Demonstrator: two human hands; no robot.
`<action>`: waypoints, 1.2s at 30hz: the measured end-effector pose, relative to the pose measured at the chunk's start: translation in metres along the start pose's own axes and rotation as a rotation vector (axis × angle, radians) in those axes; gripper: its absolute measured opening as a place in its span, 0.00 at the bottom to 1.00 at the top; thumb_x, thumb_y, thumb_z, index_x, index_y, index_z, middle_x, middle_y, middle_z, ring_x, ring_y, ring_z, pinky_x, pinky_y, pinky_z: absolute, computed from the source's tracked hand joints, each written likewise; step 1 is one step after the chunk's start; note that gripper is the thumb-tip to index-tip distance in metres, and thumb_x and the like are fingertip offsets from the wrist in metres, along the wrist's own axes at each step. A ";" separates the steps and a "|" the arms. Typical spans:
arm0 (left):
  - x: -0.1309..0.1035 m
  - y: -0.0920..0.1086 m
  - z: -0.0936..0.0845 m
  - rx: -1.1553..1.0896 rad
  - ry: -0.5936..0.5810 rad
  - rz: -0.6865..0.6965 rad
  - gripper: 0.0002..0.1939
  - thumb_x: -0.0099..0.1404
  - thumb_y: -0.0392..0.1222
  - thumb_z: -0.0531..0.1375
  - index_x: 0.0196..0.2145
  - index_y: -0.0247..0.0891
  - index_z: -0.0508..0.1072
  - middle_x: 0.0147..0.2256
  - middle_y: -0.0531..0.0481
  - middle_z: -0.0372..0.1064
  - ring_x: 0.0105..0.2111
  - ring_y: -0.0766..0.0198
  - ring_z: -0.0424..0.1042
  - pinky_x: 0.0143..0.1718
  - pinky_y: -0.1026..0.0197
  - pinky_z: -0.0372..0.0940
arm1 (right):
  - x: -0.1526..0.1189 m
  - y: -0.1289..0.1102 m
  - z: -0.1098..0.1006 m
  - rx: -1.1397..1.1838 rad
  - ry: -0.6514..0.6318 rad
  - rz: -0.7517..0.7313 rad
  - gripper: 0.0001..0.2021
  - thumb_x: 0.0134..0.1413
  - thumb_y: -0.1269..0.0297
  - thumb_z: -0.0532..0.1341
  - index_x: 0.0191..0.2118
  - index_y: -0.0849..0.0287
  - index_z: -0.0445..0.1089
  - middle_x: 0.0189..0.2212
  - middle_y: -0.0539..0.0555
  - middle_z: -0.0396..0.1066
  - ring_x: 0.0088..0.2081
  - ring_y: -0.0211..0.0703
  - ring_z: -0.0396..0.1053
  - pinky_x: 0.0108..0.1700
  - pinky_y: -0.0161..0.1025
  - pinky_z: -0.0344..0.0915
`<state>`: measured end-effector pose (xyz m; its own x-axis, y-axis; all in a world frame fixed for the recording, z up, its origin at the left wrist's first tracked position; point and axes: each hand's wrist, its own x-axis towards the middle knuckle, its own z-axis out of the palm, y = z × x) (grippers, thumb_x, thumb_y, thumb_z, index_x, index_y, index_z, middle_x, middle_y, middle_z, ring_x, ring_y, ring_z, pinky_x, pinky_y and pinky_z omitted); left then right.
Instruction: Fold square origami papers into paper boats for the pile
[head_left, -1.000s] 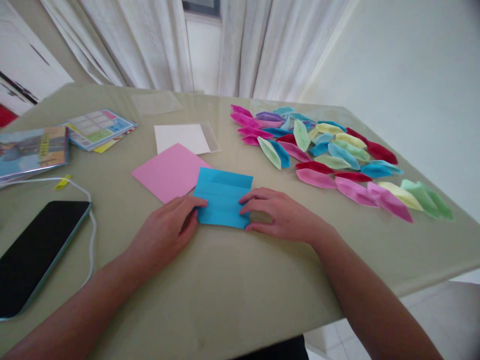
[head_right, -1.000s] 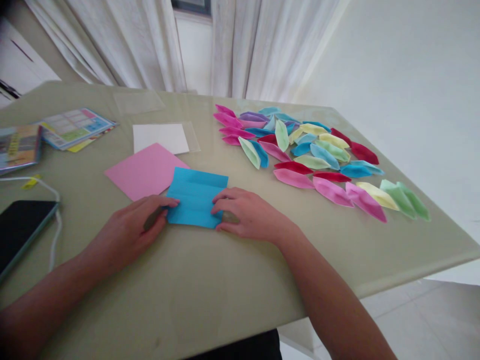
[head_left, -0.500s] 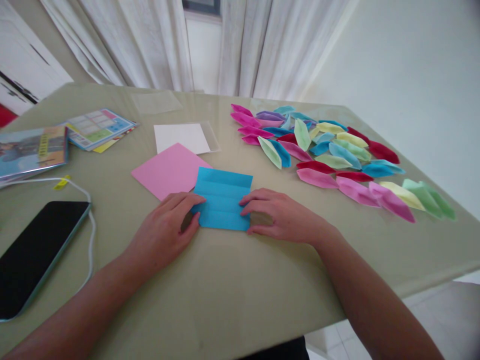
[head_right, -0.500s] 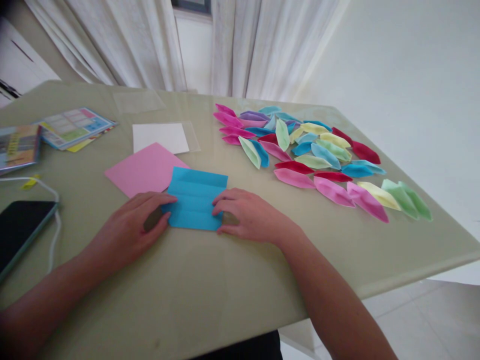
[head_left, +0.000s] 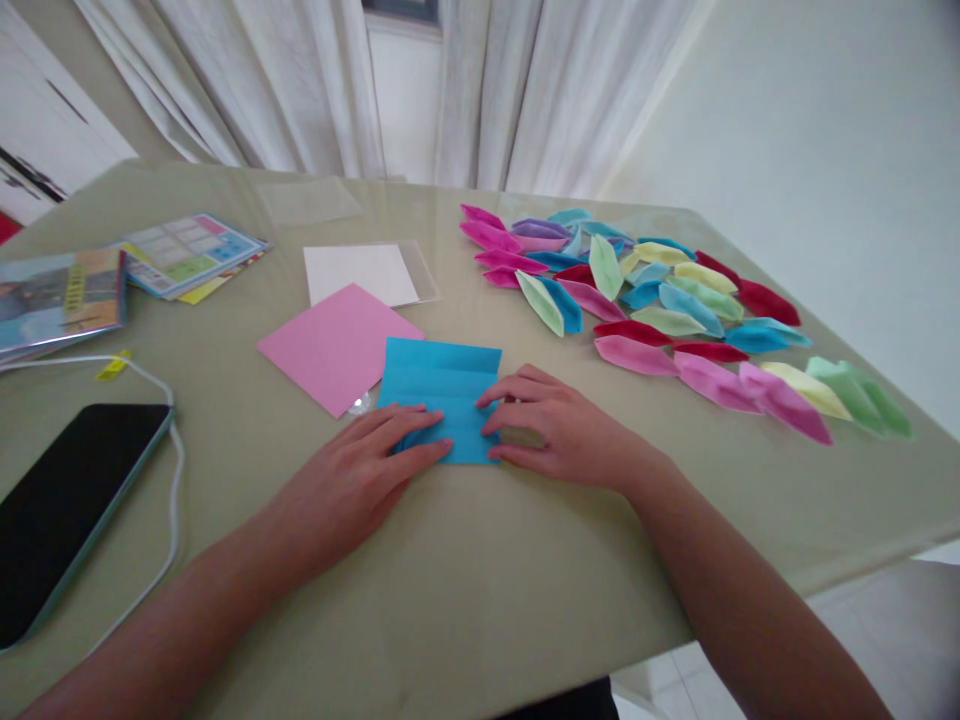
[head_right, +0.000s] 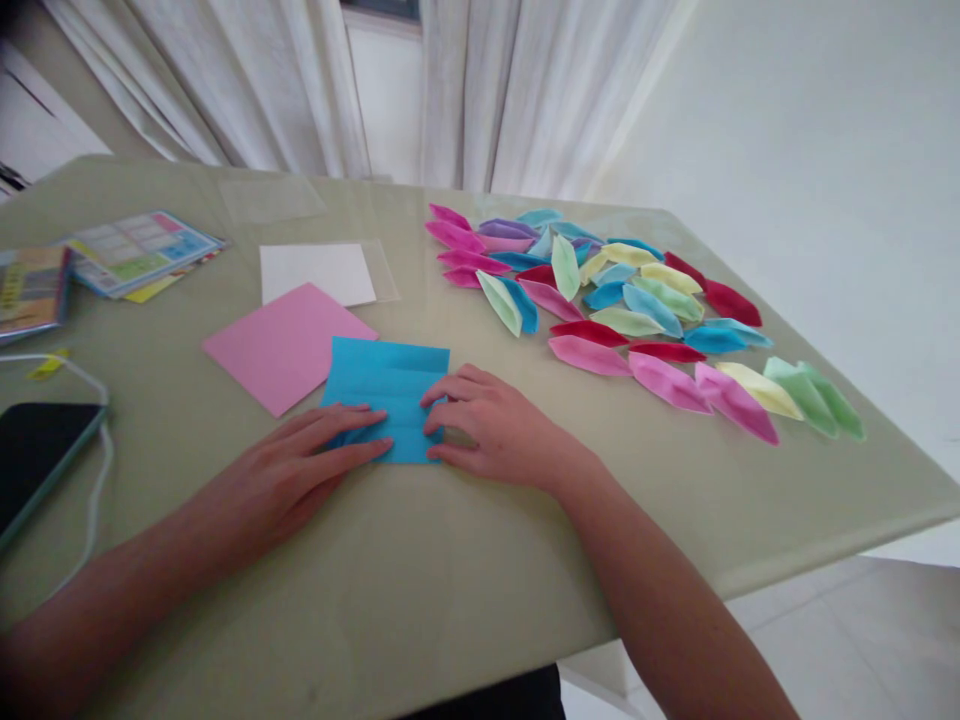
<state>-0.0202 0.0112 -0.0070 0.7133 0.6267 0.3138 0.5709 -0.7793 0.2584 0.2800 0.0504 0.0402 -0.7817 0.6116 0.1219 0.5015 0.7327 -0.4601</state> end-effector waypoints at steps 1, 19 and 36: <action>0.000 0.000 0.000 0.003 0.002 -0.004 0.20 0.78 0.34 0.53 0.60 0.45 0.76 0.63 0.45 0.72 0.62 0.49 0.70 0.63 0.42 0.68 | 0.000 0.000 0.000 0.011 -0.007 0.012 0.07 0.66 0.60 0.69 0.46 0.55 0.80 0.54 0.58 0.77 0.56 0.54 0.73 0.63 0.55 0.67; 0.006 0.003 -0.001 -0.022 0.070 -0.067 0.17 0.81 0.43 0.53 0.54 0.41 0.80 0.56 0.42 0.78 0.56 0.48 0.76 0.63 0.36 0.69 | 0.004 0.004 0.005 0.173 -0.013 0.017 0.10 0.69 0.60 0.66 0.51 0.54 0.78 0.52 0.58 0.76 0.54 0.50 0.75 0.59 0.47 0.70; 0.002 0.000 0.002 0.028 0.028 -0.054 0.21 0.77 0.30 0.52 0.57 0.45 0.77 0.55 0.45 0.77 0.57 0.54 0.74 0.72 0.36 0.56 | 0.004 0.009 0.010 0.232 0.014 -0.031 0.09 0.71 0.68 0.63 0.52 0.53 0.78 0.51 0.56 0.78 0.53 0.47 0.76 0.57 0.44 0.71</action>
<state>-0.0180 0.0130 -0.0077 0.6699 0.6673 0.3255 0.6195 -0.7440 0.2503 0.2781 0.0563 0.0272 -0.7896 0.5948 0.1508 0.3773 0.6644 -0.6452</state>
